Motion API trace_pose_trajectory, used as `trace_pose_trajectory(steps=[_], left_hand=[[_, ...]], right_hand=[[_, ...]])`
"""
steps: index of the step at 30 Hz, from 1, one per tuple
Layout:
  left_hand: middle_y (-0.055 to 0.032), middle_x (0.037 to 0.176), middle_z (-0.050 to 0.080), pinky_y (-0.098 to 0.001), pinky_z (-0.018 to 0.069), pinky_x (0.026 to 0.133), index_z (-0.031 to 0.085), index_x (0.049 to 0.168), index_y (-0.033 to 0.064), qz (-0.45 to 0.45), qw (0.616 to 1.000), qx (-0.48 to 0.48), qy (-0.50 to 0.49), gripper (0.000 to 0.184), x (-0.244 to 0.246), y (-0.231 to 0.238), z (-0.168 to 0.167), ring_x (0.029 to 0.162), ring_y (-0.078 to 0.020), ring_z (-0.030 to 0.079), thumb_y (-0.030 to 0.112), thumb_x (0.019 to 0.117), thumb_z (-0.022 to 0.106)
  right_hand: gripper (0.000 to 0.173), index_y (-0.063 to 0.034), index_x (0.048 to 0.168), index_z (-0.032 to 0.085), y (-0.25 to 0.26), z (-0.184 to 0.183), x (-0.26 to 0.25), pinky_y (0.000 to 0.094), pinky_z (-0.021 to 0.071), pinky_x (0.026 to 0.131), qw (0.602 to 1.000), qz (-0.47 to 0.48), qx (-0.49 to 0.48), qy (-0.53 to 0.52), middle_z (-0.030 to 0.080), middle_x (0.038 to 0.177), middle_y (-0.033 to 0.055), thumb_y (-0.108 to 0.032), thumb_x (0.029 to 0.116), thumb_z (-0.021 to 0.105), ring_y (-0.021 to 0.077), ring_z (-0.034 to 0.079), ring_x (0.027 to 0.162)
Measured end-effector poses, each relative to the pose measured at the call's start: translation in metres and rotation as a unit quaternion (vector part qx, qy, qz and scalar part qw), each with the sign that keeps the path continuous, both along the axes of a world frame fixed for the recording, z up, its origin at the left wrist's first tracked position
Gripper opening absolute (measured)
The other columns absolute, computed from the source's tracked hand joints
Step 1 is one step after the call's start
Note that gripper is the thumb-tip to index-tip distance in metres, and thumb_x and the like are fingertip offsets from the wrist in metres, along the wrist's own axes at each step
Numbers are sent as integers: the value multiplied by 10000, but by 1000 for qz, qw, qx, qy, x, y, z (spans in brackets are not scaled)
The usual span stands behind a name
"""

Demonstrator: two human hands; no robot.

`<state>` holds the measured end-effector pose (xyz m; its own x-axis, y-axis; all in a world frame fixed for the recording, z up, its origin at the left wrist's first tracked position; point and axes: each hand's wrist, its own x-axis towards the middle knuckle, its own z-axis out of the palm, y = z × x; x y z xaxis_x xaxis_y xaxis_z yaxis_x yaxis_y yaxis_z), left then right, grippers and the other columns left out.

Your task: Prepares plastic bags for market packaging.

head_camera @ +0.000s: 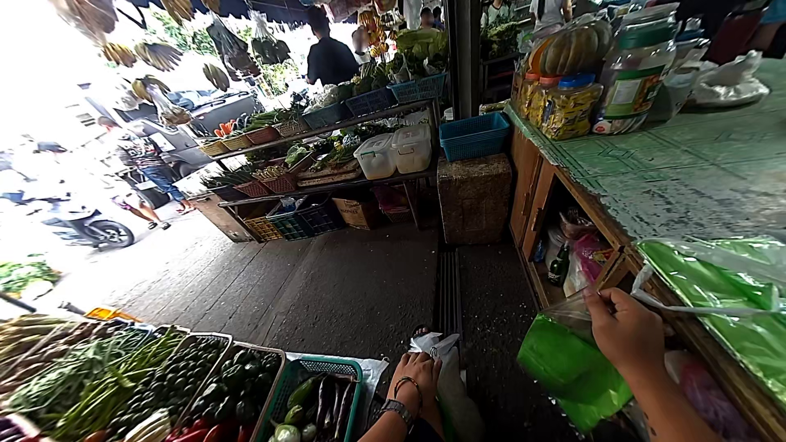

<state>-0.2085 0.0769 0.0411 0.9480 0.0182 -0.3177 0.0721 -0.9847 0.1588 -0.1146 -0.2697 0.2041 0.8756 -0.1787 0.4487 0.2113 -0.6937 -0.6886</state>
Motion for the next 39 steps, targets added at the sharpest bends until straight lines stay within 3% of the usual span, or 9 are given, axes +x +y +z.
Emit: trace_pose_trajectory(steps=[24, 36, 38, 39], left_hand=[[-35, 1339, 655, -485, 289, 1219, 719, 1168, 122, -3, 1000, 0, 6, 720, -1, 1, 1, 1364, -202, 525, 528, 1096, 128], [-31, 1342, 653, -474, 271, 1233, 720, 1168, 127, -5, 1000, 5, 11, 725, 0, 0, -2, 1374, -200, 517, 529, 1096, 121], [-38, 1334, 658, -475, 275, 1229, 723, 1154, 120, -5, 1000, 3, 8, 723, 1, 0, -2, 1366, -205, 524, 530, 1096, 131], [-38, 1334, 658, -476, 280, 1227, 724, 1157, 121, -5, 1000, 3, 7, 720, 1, 0, -2, 1365, -207, 525, 530, 1097, 134]], right_hand=[[372, 20, 876, 652, 4, -8, 0, 549, 469, 627, 1000, -1, 0, 28, 613, 717, 167, -292, 1052, 554, 322, 611, 670], [402, -11, 859, 650, 14, -12, -7, 497, 453, 567, 999, 25, -28, 10, 589, 665, 121, -343, 1047, 522, 271, 590, 605], [381, -14, 855, 654, 18, -11, -8, 476, 451, 583, 999, 29, 22, 22, 587, 676, 105, -327, 1040, 541, 243, 577, 615], [353, -5, 872, 654, 21, -8, -8, 446, 454, 631, 993, 24, 101, 55, 585, 715, 93, -297, 1044, 556, 210, 562, 656]])
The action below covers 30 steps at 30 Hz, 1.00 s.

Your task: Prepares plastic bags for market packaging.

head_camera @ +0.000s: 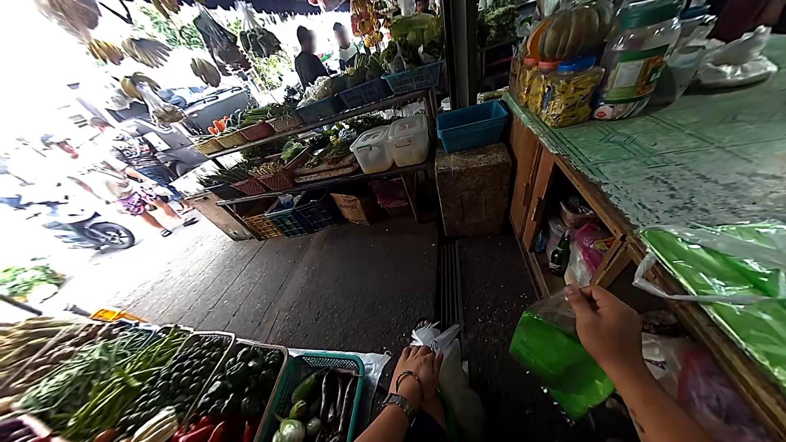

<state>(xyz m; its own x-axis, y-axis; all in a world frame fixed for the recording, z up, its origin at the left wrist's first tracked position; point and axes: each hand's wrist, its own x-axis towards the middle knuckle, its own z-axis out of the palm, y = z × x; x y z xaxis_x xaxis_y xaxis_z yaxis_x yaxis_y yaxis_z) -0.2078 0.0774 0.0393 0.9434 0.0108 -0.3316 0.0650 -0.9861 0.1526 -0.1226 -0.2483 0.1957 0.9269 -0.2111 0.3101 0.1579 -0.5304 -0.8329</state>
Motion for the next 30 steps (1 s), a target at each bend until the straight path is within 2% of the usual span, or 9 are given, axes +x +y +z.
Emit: trace_pose_trajectory(steps=[1, 2, 3, 5, 6, 11, 20, 26, 30], left_hand=[[-37, 1338, 656, -479, 282, 1226, 723, 1161, 123, -1, 1000, 1, 1, 719, 0, 0, 0, 1368, -207, 523, 530, 1096, 133], [-36, 1337, 658, -482, 287, 1224, 723, 1162, 126, -1, 1000, 1, 0, 719, 0, 0, -1, 1366, -208, 525, 530, 1096, 131], [-34, 1335, 660, -484, 291, 1222, 722, 1165, 130, -2, 1000, 3, 0, 720, 1, -1, -2, 1365, -206, 528, 532, 1095, 129], [-37, 1345, 653, -489, 282, 1227, 715, 1180, 132, -1, 1000, 4, 8, 719, 2, 0, -1, 1373, -207, 520, 536, 1094, 127], [-36, 1341, 655, -486, 283, 1226, 716, 1176, 132, 0, 1000, 5, 7, 717, 1, 0, -1, 1368, -205, 523, 537, 1094, 130], [-36, 1317, 665, -484, 294, 1217, 728, 1139, 122, -3, 1000, 0, -6, 702, 3, -1, 0, 1346, -204, 540, 524, 1099, 154], [-32, 1314, 666, -479, 301, 1216, 723, 1138, 127, -3, 1000, 3, -2, 699, 2, -1, 1, 1347, -199, 540, 521, 1099, 147], [-32, 1318, 665, -484, 303, 1213, 724, 1134, 125, -6, 1000, 4, -1, 703, 3, -1, 0, 1352, -203, 536, 520, 1098, 144], [-33, 1307, 670, -483, 306, 1212, 727, 1120, 123, -7, 1000, 6, -6, 704, 3, -1, -2, 1346, -204, 543, 520, 1098, 146]], right_hand=[[319, 11, 922, 651, 4, 3, 0, 393, 464, 699, 990, -17, 126, 55, 588, 786, 77, -262, 1051, 550, 162, 555, 726], [299, 16, 1036, 641, 7, 6, 1, 361, 503, 759, 954, -50, 273, 116, 612, 900, 77, -257, 1062, 521, 139, 585, 816], [326, -8, 1186, 618, 8, 9, 2, 393, 537, 830, 894, -89, 408, 160, 632, 1042, 93, -289, 1064, 506, 158, 620, 934], [345, -104, 1288, 556, 4, 6, 8, 407, 541, 862, 796, -144, 562, 173, 602, 1135, 57, -353, 1057, 500, 151, 615, 1007], [325, -122, 1282, 548, 3, 2, 10, 397, 538, 853, 774, -163, 591, 160, 589, 1122, 43, -353, 1058, 502, 142, 607, 996], [123, -192, 1014, 546, 3, -1, 15, 239, 442, 617, 753, -215, 611, 112, 494, 849, -41, -297, 1062, 504, 56, 489, 668], [209, -121, 1167, 577, 6, 6, 11, 348, 515, 832, 770, -220, 592, 92, 562, 1036, 27, -288, 1060, 511, 121, 585, 926], [192, -135, 1109, 596, 10, 7, 11, 306, 489, 748, 797, -216, 557, 85, 549, 966, -5, -296, 1065, 501, 86, 556, 830], [225, -122, 1162, 599, 10, 5, 10, 332, 493, 776, 798, -215, 556, 89, 556, 1013, 9, -304, 1063, 509, 105, 561, 873]])
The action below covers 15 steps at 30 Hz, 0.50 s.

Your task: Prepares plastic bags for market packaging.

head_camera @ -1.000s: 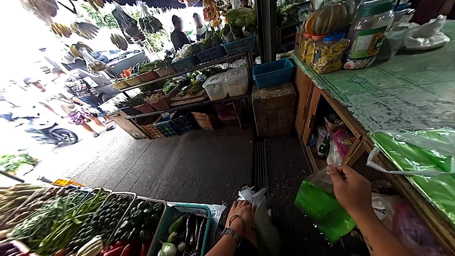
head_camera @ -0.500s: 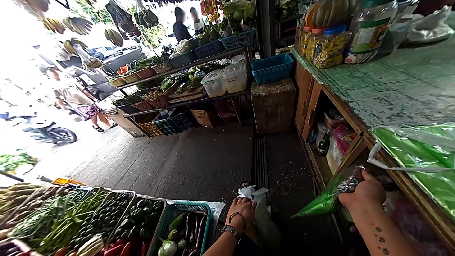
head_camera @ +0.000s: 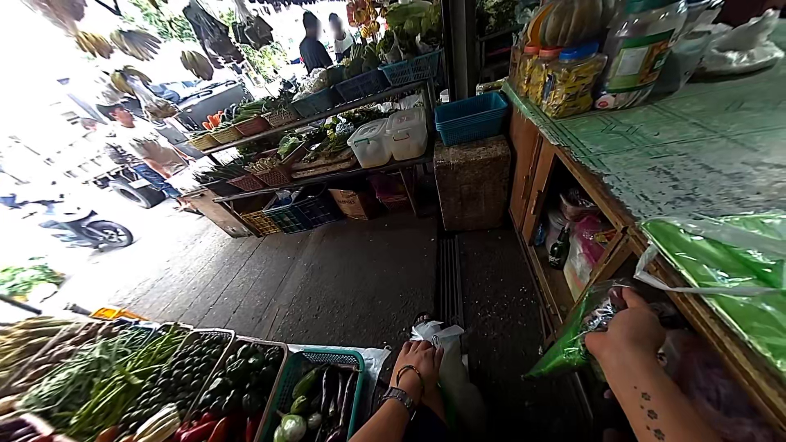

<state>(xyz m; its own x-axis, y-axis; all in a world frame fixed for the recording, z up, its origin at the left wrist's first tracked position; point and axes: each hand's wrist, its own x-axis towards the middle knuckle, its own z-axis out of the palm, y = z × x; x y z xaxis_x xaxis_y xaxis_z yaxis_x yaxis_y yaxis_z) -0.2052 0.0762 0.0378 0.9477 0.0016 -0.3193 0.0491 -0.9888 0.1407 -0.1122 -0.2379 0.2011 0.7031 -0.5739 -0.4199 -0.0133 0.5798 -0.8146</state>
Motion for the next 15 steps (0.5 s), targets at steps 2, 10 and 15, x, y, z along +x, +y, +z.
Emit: trace_pose_trajectory(steps=[2, 10, 15], left_hand=[[-33, 1305, 670, -485, 304, 1211, 725, 1117, 125, -1, 1000, 1, 1, 702, 0, 0, 0, 1344, -204, 542, 523, 1098, 147], [-36, 1328, 662, -490, 288, 1223, 725, 1157, 130, 3, 1000, -8, 5, 702, 0, -1, 3, 1356, -206, 534, 530, 1096, 151], [-35, 1313, 668, -490, 287, 1225, 727, 1149, 131, 7, 1000, -8, 0, 697, 0, 0, 2, 1354, -205, 535, 528, 1097, 156]], right_hand=[[219, -129, 1149, 594, 0, -1, 0, 329, 501, 755, 1000, 2, 9, -4, 558, 992, 5, -312, 1060, 511, 99, 568, 856], [237, -119, 1186, 588, 0, -1, 2, 323, 513, 787, 1000, 9, 21, -4, 571, 1032, 7, -308, 1071, 503, 97, 585, 894], [213, -123, 1180, 588, -3, -1, 4, 320, 516, 827, 1000, 4, 22, -16, 572, 1032, 3, -286, 1067, 510, 90, 588, 925]])
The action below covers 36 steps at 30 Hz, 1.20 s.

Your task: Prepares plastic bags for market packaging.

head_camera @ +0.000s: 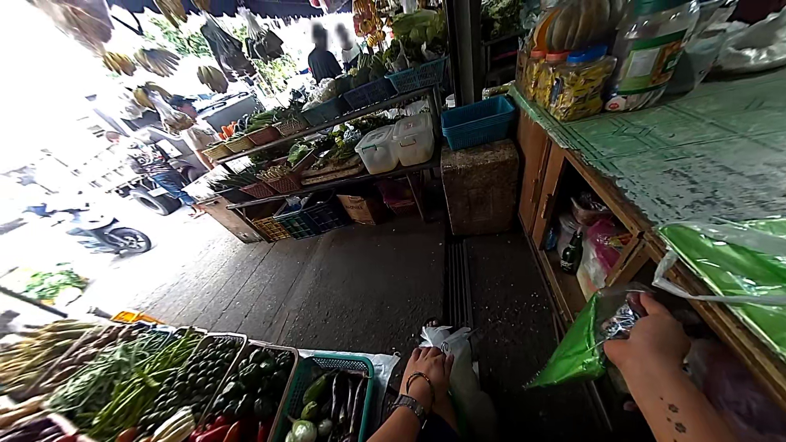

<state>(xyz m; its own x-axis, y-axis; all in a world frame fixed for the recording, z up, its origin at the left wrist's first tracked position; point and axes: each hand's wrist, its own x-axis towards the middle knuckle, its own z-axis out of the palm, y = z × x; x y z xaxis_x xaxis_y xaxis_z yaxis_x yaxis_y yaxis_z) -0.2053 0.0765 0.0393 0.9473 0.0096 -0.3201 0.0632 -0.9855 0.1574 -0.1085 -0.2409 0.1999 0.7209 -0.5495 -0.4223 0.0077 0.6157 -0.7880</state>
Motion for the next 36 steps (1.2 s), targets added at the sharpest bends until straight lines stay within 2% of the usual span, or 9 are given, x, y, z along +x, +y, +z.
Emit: trace_pose_trajectory(steps=[7, 15, 22, 26, 36], left_hand=[[-34, 1328, 661, -491, 282, 1227, 725, 1164, 136, -2, 1000, 3, 5, 703, -1, 0, -2, 1360, -204, 530, 529, 1096, 147], [-35, 1329, 659, -489, 282, 1226, 720, 1155, 132, -4, 1000, -1, 5, 709, 0, 1, -1, 1363, -205, 527, 526, 1097, 134], [-36, 1314, 669, -492, 288, 1226, 727, 1135, 128, -1, 1000, -1, -3, 711, -1, 0, -2, 1358, -207, 534, 530, 1095, 141], [-43, 1344, 657, -485, 278, 1231, 720, 1166, 116, 3, 1000, -4, 8, 708, -1, -1, 2, 1377, -206, 519, 522, 1097, 144], [-33, 1336, 656, -480, 283, 1224, 720, 1158, 126, -1, 1000, 0, 7, 699, -1, 0, 1, 1362, -199, 527, 521, 1096, 146]], right_hand=[[228, -122, 1178, 595, -2, 1, -1, 305, 505, 790, 1000, -1, -14, 18, 566, 1034, -1, -306, 1066, 520, 83, 578, 903], [271, -114, 1253, 579, -6, 5, -1, 339, 511, 838, 1000, -2, -11, 12, 575, 1114, 23, -299, 1063, 523, 105, 586, 975], [253, -126, 1217, 584, -5, 3, 0, 322, 507, 782, 1000, 7, -17, 20, 571, 1058, 13, -318, 1061, 526, 97, 580, 908], [299, -105, 1282, 566, -4, 2, -1, 355, 514, 889, 1000, 19, -9, 8, 583, 1159, 36, -304, 1065, 517, 121, 592, 1032], [322, -97, 1309, 565, -5, 2, -1, 362, 514, 923, 1000, 19, -7, 13, 591, 1209, 45, -298, 1058, 535, 126, 592, 1090]])
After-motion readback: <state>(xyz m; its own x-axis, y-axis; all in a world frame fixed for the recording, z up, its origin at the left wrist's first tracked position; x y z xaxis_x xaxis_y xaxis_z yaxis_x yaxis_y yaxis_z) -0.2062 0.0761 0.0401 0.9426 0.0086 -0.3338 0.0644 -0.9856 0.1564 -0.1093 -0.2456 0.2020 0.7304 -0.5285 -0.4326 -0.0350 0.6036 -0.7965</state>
